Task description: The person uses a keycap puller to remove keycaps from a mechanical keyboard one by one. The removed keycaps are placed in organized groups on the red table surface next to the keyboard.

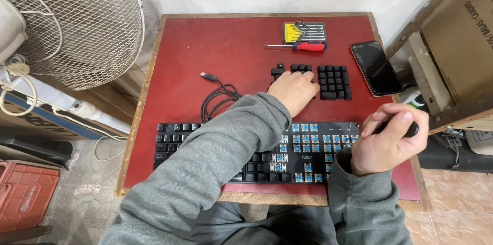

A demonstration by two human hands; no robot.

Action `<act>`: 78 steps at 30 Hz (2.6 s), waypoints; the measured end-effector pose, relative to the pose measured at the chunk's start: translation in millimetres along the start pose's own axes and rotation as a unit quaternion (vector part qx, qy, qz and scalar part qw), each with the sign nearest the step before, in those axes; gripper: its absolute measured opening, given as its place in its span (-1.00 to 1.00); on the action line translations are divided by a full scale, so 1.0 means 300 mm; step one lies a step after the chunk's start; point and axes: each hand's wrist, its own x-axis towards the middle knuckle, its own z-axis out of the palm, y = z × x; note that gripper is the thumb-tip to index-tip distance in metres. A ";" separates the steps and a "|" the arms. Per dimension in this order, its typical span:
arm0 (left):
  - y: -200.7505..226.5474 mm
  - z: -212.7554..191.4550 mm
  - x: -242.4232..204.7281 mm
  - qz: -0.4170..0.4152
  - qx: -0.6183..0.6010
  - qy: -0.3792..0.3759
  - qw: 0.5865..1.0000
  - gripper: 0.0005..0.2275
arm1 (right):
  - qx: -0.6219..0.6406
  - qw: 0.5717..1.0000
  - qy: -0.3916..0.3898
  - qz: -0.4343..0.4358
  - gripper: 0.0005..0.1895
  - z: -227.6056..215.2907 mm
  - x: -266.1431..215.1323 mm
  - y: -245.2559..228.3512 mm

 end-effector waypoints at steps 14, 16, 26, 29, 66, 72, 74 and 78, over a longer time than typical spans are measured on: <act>0.022 -0.033 -0.026 0.016 -0.036 -0.020 0.999 -0.81 | -0.003 1.000 -0.016 -0.010 -0.59 0.000 -0.002 -0.002; 0.022 -0.023 -0.027 0.018 -0.042 -0.017 0.999 -0.79 | -0.004 1.000 -0.016 -0.009 -0.58 0.000 -0.002 -0.002; -0.039 -0.108 -0.052 -0.015 -0.049 0.012 0.999 -0.82 | 0.010 1.000 0.004 -0.011 -0.63 -0.013 0.013 0.004; -0.074 -0.137 -0.079 -0.040 -0.084 -0.030 0.995 -0.87 | 0.037 0.999 0.031 -0.020 -0.65 -0.004 0.029 -0.021; 0.357 -0.356 -0.837 -0.069 -0.166 0.206 0.962 -0.61 | -0.144 0.826 -0.541 -0.068 -0.35 -0.115 -0.092 -0.095; 0.405 -0.279 -0.842 -0.105 -0.120 0.225 0.961 -0.63 | -0.188 0.852 -0.458 -0.169 -0.48 -0.126 -0.216 -0.098; 0.408 -0.269 -0.840 -0.100 -0.116 0.226 0.962 -0.66 | -0.240 0.861 -0.418 -0.163 -0.53 -0.135 -0.263 -0.125; 0.402 -0.269 -0.847 -0.081 -0.156 0.238 0.955 -0.69 | -0.283 0.877 -0.348 -0.174 -0.61 -0.119 -0.343 -0.161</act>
